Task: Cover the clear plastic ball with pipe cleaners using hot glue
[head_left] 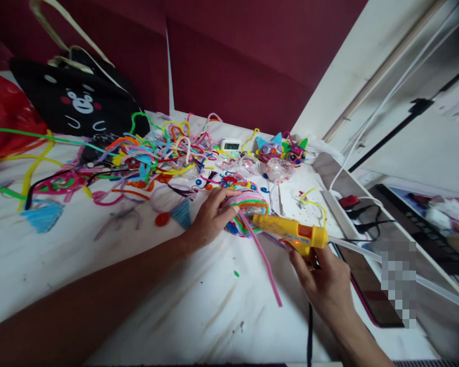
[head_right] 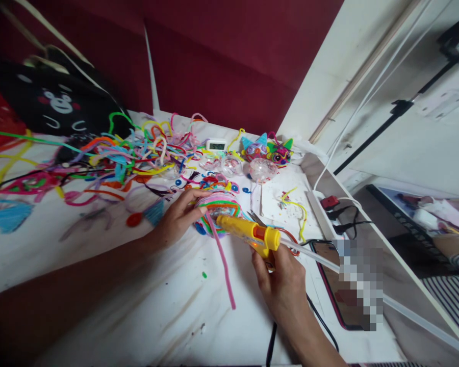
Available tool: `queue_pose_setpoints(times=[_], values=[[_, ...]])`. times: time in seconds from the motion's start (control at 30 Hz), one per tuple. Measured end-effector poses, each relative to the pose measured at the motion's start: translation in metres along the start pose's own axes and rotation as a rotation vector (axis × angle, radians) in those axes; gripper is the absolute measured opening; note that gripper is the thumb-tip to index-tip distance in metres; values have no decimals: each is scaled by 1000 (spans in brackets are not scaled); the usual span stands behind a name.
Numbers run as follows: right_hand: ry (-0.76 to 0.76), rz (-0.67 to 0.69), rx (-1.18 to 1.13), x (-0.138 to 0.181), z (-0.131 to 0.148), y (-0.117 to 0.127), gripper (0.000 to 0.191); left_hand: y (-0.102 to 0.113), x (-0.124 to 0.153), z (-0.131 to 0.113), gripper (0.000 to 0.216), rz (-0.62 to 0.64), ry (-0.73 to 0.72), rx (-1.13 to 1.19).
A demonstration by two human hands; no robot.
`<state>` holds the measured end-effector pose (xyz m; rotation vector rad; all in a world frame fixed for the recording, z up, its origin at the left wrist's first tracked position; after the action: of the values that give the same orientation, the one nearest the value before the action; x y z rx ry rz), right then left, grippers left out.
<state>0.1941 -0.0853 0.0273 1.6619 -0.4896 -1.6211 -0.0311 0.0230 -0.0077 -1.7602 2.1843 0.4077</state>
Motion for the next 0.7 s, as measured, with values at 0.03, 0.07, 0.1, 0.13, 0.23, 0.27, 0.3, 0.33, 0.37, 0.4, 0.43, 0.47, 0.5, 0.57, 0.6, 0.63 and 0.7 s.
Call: queue_pose_setpoints(times=[0.03,0.07,0.1,0.13,0.23,0.27,0.3,0.33,0.37,0.4,0.43,0.47,0.5,0.57,0.6,0.63,0.7], values=[[-1,-2,-1,0,0,0,18,0,0,0,30,0,2,3],[-1,-5,-5,0,1,1,17,0,0,0,29,0,6,7],[-1,-5,-12,1,1,1,16,0,0,0,29,1,10,11],[-2,0,-21,1,1,1,15,0,0,0,29,0,14,17],[-8,12,-28,1,1,2,13,0,-1,-1,28,-1,18,29],[-7,11,-21,1,1,2,14,0,-1,-1,28,0,16,32],[-2,6,-10,1,1,2,15,0,-1,-1,28,1,15,33],[4,-3,1,1,1,2,15,0,-1,-2,29,2,16,34],[9,-9,13,2,1,2,16,0,-1,-2,29,1,17,36],[12,-15,26,2,1,3,16,0,-1,-2,29,1,20,39],[14,-22,38,2,1,2,16,0,-1,-2,30,2,26,41],[14,-26,48,3,1,2,16,0,0,-2,30,2,32,42],[13,-26,53,3,0,2,16,1,0,-1,30,1,39,41],[13,-15,45,4,0,2,16,1,0,-1,29,0,46,39],[13,-9,37,5,0,2,16,1,0,0,30,1,47,37],[15,-3,31,5,0,1,16,1,0,0,30,1,43,34],[18,-10,34,6,0,1,16,0,0,0,29,2,30,26]])
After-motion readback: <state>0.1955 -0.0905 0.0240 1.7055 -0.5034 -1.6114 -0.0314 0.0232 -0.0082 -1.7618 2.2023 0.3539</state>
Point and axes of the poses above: each hand's wrist, its own x-axis away from the middle knuckle, its own y-axis out of the back of the hand, z = x × y, the point moved 1 cm from there along -x, towards the middle knuckle, and after that the axes turned 13 degrees about x, right-handed, at the moved point
